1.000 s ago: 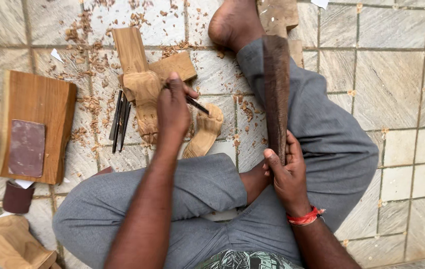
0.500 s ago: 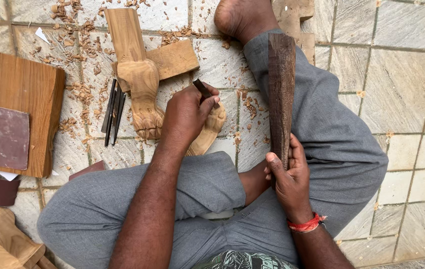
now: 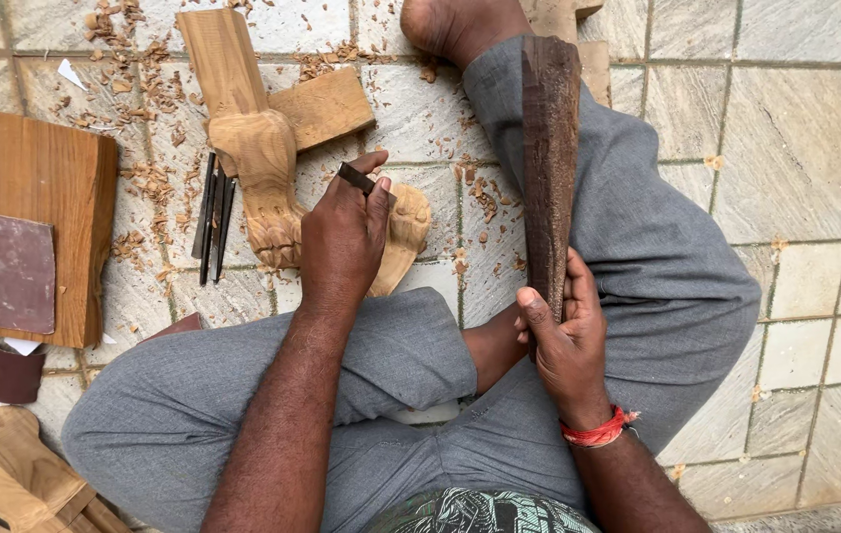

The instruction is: The person sits on the floor and carves a wooden piece shaped like an animal leg using a chisel and a wooden mallet. They repeatedly position the chisel and strike it with the mallet to shape the wood, with wood shavings accumulating around the work area.

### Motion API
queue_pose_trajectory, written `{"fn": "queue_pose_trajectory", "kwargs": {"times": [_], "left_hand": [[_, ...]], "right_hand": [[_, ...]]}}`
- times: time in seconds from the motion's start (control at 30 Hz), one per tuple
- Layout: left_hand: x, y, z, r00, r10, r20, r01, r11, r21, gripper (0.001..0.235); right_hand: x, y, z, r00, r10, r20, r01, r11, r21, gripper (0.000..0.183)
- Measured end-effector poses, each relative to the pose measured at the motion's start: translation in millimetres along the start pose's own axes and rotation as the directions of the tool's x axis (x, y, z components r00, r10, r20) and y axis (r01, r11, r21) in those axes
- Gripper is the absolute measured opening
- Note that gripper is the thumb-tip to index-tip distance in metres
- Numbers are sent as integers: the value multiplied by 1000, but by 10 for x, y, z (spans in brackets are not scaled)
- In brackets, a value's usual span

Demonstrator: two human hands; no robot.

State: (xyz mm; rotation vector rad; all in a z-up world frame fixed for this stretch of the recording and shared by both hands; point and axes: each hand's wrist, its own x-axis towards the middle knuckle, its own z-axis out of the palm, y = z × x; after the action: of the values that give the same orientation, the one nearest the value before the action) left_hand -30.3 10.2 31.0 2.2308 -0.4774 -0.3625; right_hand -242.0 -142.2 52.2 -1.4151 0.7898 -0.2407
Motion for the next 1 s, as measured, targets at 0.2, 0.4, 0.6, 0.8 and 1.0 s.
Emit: {"fn": "queue_pose_trajectory", "kwargs": {"times": [0.2, 0.4, 0.6, 0.8, 1.0], "left_hand": [[-39, -28, 62, 1000, 16, 8, -17, 998, 58, 32], [-21, -27, 98, 999, 24, 45, -27, 997, 76, 31], [-3, -1, 91, 994, 31, 102, -42, 993, 110, 34], [-27, -40, 112, 987, -35, 159, 12, 990, 141, 33], [-63, -169, 187, 983, 137, 119, -161, 960, 230, 24]], "right_hand": [[-23, 8, 5, 1000, -1, 0, 1, 999, -40, 69], [-47, -14, 4, 999, -37, 10, 38, 995, -88, 68], [-51, -27, 18, 998, -59, 29, 61, 994, -92, 71], [-86, -195, 46, 939, -326, 108, 343, 879, -330, 65], [-58, -560, -27, 827, -487, 280, 546, 576, -609, 69]]}}
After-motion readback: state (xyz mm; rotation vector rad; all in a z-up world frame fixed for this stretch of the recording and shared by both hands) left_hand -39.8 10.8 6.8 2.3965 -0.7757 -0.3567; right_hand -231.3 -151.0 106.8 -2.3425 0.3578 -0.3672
